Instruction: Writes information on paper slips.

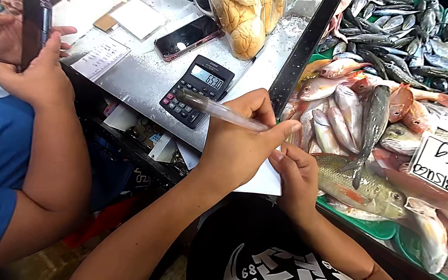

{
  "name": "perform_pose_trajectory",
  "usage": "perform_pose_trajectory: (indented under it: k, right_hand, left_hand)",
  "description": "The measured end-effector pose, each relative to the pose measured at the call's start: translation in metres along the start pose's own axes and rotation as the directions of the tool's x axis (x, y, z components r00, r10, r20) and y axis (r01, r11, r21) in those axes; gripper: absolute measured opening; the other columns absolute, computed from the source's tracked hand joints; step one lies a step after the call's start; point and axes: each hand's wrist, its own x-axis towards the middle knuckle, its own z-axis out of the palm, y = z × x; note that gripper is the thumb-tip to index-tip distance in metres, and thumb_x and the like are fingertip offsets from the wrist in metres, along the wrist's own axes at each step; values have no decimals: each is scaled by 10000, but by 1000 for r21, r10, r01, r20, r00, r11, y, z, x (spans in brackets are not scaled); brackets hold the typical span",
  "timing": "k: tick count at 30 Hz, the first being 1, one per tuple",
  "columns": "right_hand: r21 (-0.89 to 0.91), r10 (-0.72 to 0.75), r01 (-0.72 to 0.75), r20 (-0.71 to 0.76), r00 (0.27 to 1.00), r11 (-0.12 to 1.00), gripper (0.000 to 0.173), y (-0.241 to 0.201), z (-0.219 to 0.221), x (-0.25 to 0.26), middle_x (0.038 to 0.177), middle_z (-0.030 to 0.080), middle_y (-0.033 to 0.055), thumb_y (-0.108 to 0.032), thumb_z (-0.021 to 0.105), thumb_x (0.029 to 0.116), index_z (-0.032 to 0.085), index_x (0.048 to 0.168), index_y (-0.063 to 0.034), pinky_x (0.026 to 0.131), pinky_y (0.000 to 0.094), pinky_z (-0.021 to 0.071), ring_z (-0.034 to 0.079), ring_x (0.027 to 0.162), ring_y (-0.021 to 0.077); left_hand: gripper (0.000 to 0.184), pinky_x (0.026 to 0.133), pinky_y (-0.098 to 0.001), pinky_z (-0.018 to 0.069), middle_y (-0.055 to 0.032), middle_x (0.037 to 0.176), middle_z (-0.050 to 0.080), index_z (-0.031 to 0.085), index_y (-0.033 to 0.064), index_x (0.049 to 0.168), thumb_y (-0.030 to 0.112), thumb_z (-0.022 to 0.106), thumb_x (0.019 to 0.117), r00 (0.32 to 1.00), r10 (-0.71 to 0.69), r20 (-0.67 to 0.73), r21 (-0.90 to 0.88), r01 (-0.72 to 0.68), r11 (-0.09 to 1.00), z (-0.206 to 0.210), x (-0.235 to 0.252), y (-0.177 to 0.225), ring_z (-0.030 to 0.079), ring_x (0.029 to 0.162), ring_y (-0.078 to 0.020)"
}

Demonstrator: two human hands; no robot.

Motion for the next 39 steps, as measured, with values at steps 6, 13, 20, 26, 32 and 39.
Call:
perform_pose_trajectory:
  k: [6,13,20,26,32,39]
  right_hand:
    - [67,54,-55,15,998,996,302,-2,-1,0,641,564,-106,-43,468,965,590,705,-136,596,115,489,565,621,-64]
    - [64,40,-42,29,999,997,301,-1,-2,0,647,548,-100,-47,480,964,574,689,-127,601,109,478,555,632,-64]
    - [43,38,-39,29,999,998,292,-1,-3,-1,637,522,-106,-49,489,961,559,690,-133,590,106,455,530,619,-67]
    - [40,38,-39,29,999,998,288,-1,-4,-1,652,552,-104,-51,489,963,588,704,-127,605,111,473,552,632,-64]
    - [30,30,-31,29,999,999,288,0,-4,-1,645,535,-110,-58,494,968,579,703,-131,602,107,463,539,627,-68]
    - [12,13,-13,33,999,1000,288,0,-4,-2,643,522,-109,-73,502,978,570,703,-125,602,104,451,525,627,-70]
  left_hand:
    - [326,416,-117,309,58,551,427,434,150,631,-58,634,783,999,-8,-54,117,14,993,3,0,0,396,459,7]
    - [326,419,-115,308,62,552,432,438,154,631,-52,638,783,998,-10,-55,152,18,988,4,0,0,399,463,10]
    - [323,414,-111,310,65,546,440,455,152,634,-47,658,788,998,-7,-59,192,18,981,6,-1,2,402,456,17]
    - [321,415,-117,306,61,543,438,459,147,631,-35,668,793,999,8,-49,241,4,971,8,-1,2,401,458,15]
    - [314,416,-114,310,62,545,445,466,145,629,-38,669,786,999,10,-31,235,-2,972,6,-1,2,406,460,16]
    - [309,409,-119,305,61,539,439,467,146,620,-35,666,773,1000,21,16,181,-24,983,3,0,1,404,456,11]
